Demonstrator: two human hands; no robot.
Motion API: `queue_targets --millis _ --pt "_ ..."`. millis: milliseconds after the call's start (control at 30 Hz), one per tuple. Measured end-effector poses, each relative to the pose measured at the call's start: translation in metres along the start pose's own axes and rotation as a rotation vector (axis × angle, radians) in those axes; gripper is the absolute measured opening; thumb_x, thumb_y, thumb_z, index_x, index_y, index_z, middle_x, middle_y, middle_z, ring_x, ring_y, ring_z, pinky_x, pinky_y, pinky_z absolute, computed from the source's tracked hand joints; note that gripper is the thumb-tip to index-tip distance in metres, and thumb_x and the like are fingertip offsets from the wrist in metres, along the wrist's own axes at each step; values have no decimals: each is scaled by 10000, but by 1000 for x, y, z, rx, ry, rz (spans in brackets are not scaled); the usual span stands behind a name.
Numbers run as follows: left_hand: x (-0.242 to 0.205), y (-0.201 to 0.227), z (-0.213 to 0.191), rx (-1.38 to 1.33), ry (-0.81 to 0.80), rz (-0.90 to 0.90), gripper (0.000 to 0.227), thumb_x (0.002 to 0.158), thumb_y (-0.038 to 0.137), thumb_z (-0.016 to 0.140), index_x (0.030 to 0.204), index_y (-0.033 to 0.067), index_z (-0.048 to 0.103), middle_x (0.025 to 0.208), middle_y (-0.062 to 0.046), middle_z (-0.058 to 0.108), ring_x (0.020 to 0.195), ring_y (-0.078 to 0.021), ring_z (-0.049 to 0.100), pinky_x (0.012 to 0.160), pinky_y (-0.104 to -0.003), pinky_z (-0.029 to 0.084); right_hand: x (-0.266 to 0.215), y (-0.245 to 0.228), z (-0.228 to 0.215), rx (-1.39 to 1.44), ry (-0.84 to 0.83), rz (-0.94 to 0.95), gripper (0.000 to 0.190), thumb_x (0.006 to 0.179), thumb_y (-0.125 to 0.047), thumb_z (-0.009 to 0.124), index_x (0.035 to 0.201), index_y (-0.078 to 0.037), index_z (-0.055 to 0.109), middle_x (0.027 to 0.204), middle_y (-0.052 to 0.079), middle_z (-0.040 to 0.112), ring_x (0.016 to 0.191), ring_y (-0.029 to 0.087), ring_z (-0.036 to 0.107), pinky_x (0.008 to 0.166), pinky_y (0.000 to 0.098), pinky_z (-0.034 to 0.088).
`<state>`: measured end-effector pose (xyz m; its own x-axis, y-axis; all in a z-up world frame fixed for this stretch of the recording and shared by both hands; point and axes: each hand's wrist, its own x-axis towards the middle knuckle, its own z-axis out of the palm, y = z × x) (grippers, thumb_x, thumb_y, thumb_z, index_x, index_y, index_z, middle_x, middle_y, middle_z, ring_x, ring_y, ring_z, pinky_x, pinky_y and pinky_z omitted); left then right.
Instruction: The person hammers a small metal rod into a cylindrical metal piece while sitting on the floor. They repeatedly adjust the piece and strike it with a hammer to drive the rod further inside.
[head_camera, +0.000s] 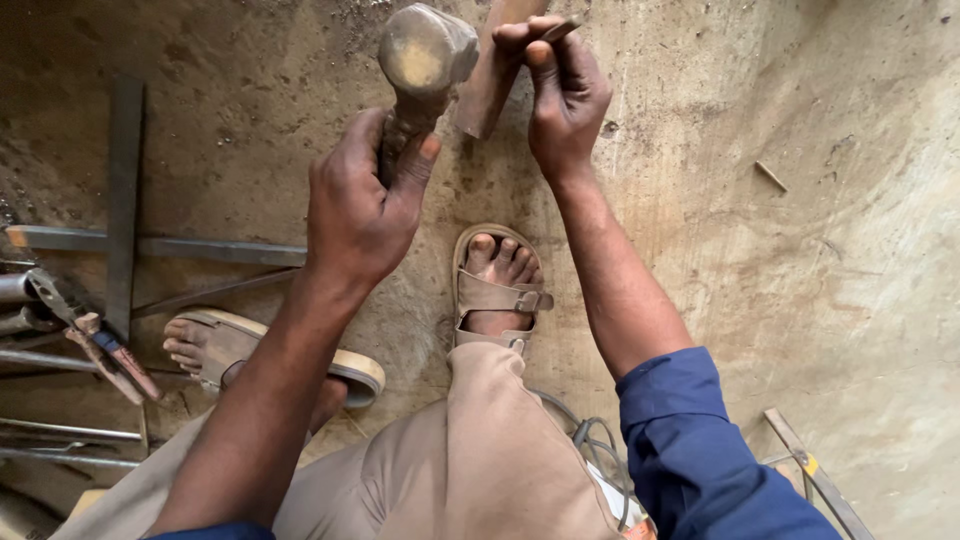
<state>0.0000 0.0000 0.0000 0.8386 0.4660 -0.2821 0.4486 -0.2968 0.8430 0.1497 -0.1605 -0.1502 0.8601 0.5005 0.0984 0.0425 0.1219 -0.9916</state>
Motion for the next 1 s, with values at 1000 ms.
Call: queue_targets --millis 1000 --pt "3 45 -1 85 -26 232 316 1053 241 702 1206 -10 583 913 -195 717 815 -369 746 678 -455 561 -8 -8 2 -517 -64 -210 240 900 -40 800 1126 -18 722 997 125 771 939 228 786 860 361 648"
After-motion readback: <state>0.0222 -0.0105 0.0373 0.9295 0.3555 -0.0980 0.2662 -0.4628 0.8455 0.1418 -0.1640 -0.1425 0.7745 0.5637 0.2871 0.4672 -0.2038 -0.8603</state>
